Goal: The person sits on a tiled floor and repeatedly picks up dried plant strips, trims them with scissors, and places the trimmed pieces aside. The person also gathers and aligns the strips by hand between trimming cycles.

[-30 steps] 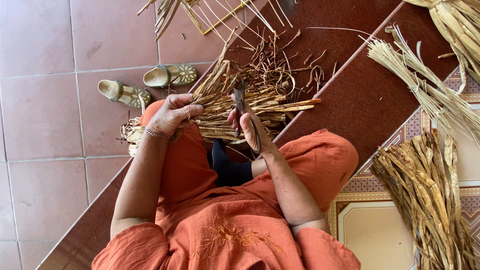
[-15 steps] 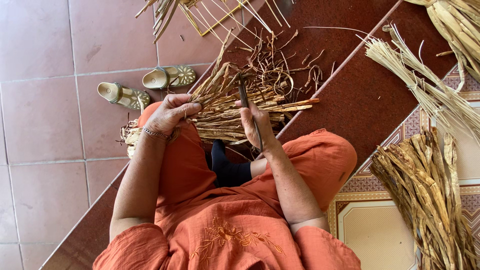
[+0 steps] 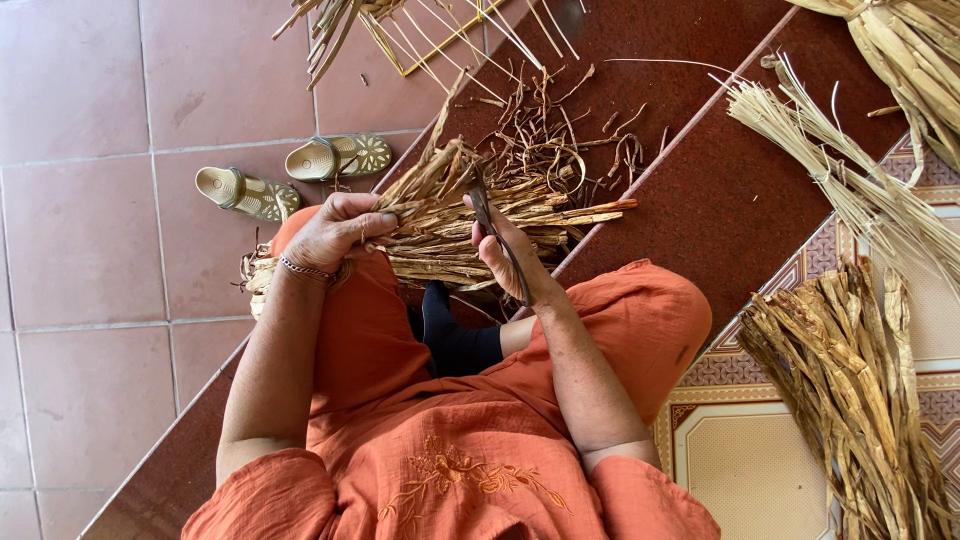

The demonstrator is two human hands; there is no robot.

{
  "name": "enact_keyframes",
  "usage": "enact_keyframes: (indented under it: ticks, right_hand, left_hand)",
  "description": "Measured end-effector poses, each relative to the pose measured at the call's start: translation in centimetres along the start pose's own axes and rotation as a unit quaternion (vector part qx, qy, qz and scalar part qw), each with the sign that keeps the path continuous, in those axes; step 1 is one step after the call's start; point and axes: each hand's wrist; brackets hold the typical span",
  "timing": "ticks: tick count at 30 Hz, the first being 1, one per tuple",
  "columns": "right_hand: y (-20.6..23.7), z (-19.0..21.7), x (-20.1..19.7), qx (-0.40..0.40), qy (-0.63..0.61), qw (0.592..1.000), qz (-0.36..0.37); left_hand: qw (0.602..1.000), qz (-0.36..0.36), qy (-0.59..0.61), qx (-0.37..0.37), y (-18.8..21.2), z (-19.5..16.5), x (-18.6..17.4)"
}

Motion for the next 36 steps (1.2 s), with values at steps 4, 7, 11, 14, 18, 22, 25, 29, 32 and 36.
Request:
enact_keyframes:
  ticks: [4,7,11,14,18,22,25,29,32,36]
  right_hand:
    - [-0.3,1.0,-0.1,-0.029,0.043,0.999,0.005]
    - [-0.2,1.5,-0.8,-0.049,0.067,0.996,0.013]
    - [0.3,1.2,-1.1,-0.055,0.151,0.987,0.005]
    - [0.3,0.5,-1.1,-0.089,0.212,0.973,-0.033]
    - [0.7,0.6,-1.8,-0.079,0.152,0.981,-0.087]
    - [1.1,1.5,-2.5,0.031,0.038,0.995,-0.091]
    - [1.3,1.6,-2.2,0.047,-0.034,0.996,-0.066]
    - [2.3,0.5,-0.7,0.075,-0.089,0.992,-0.044]
    - [2.1,-0.6,0.1,0.136,-0.182,0.965,-0.134]
    - [2.0,-0.6,0.8,0.241,-0.131,0.952,-0.138]
  left_hand:
    - [0.999,0.039,0.002,0.014,0.3,0.0,0.3]
    - [0.999,0.033,0.001,0.008,0.4,-0.2,0.3]
    - [1.0,0.01,-0.012,0.003,0.3,0.0,-0.1]
    - [1.0,0.018,0.011,0.016,0.2,0.5,-0.3]
    - [0.999,-0.004,0.049,0.02,0.2,0.8,-0.9]
    - [0.997,-0.007,0.079,0.025,0.4,1.0,-1.4]
    - [0.994,0.008,0.102,0.034,0.5,1.2,-1.7]
    - [0.988,0.043,0.137,0.058,0.7,1.4,-2.4]
    - [0.986,0.04,0.146,0.075,1.1,1.4,-2.7]
    - [0.98,0.057,0.163,0.096,1.9,1.0,-2.8]
Point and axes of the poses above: each hand's wrist, its own y-axis away from the middle knuckle, its own x-axis out of the palm, z = x × y, and after that the axes turned 7 degrees about -x, right-handed
